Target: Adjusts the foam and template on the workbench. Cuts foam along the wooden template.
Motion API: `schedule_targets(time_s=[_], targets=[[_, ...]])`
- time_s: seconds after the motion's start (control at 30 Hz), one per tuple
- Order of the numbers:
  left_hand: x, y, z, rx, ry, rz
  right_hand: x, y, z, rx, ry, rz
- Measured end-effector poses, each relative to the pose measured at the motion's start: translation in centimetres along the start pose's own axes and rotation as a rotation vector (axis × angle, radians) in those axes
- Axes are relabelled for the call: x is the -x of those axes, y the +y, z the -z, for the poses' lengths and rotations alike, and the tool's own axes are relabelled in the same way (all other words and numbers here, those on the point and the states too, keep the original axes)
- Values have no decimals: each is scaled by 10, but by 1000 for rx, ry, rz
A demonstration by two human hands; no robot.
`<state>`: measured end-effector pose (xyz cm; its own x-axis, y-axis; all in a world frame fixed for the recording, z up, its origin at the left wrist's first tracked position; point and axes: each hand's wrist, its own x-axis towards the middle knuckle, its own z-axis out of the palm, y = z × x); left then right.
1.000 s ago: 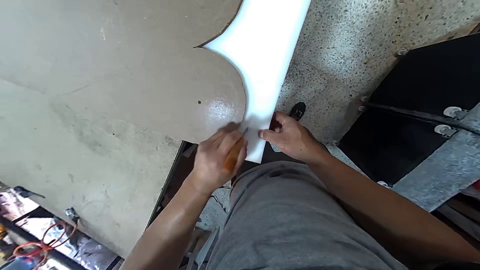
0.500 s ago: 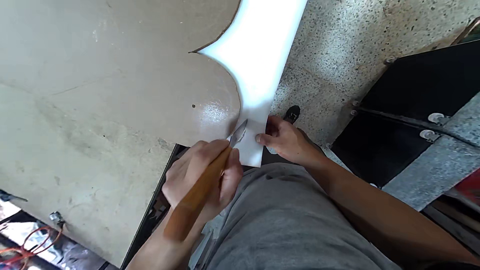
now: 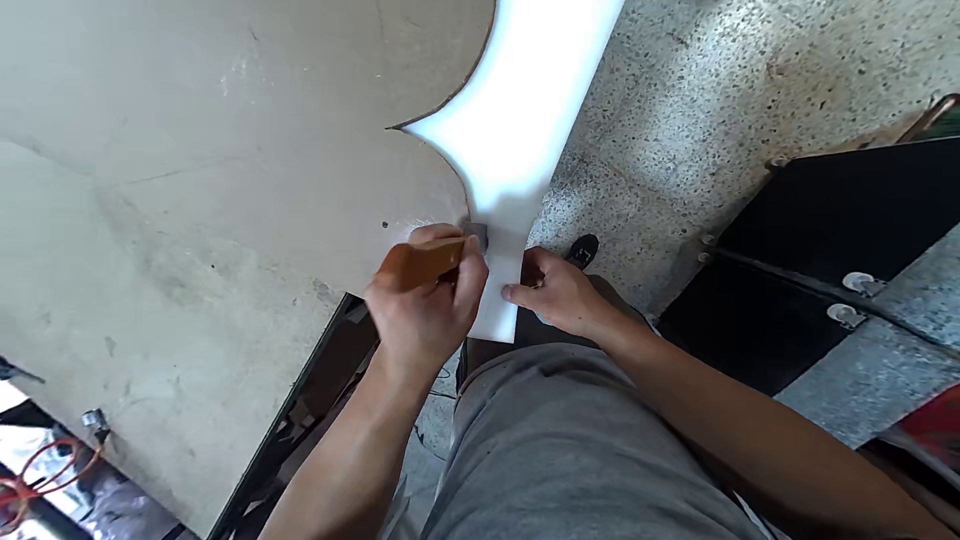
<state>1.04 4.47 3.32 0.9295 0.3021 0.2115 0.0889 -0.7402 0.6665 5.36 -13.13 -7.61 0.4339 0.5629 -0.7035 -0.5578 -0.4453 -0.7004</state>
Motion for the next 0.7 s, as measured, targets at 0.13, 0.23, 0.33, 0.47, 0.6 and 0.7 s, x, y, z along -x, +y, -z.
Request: schedule_targets(time_s=[0.13,0.23,0.33,0.47,0.6,0.7], targets=[[5,25,12,21,63,-6,0,-3,13,50,-88,43],[10,12,-8,-41,95,31,-6,-19,32,68,-154,42],[13,20,-6,-71,70,81,-19,-47,58,-34,-45,115],[16,8,3,-69,21,31,-47,-83,73,-221,-102,156],[2,9,-4,-51,55,28,-49,-84,74,-230,-111,129],[-10,23,-6,-100,57,11,-46,-88,73,-262,-101,112]])
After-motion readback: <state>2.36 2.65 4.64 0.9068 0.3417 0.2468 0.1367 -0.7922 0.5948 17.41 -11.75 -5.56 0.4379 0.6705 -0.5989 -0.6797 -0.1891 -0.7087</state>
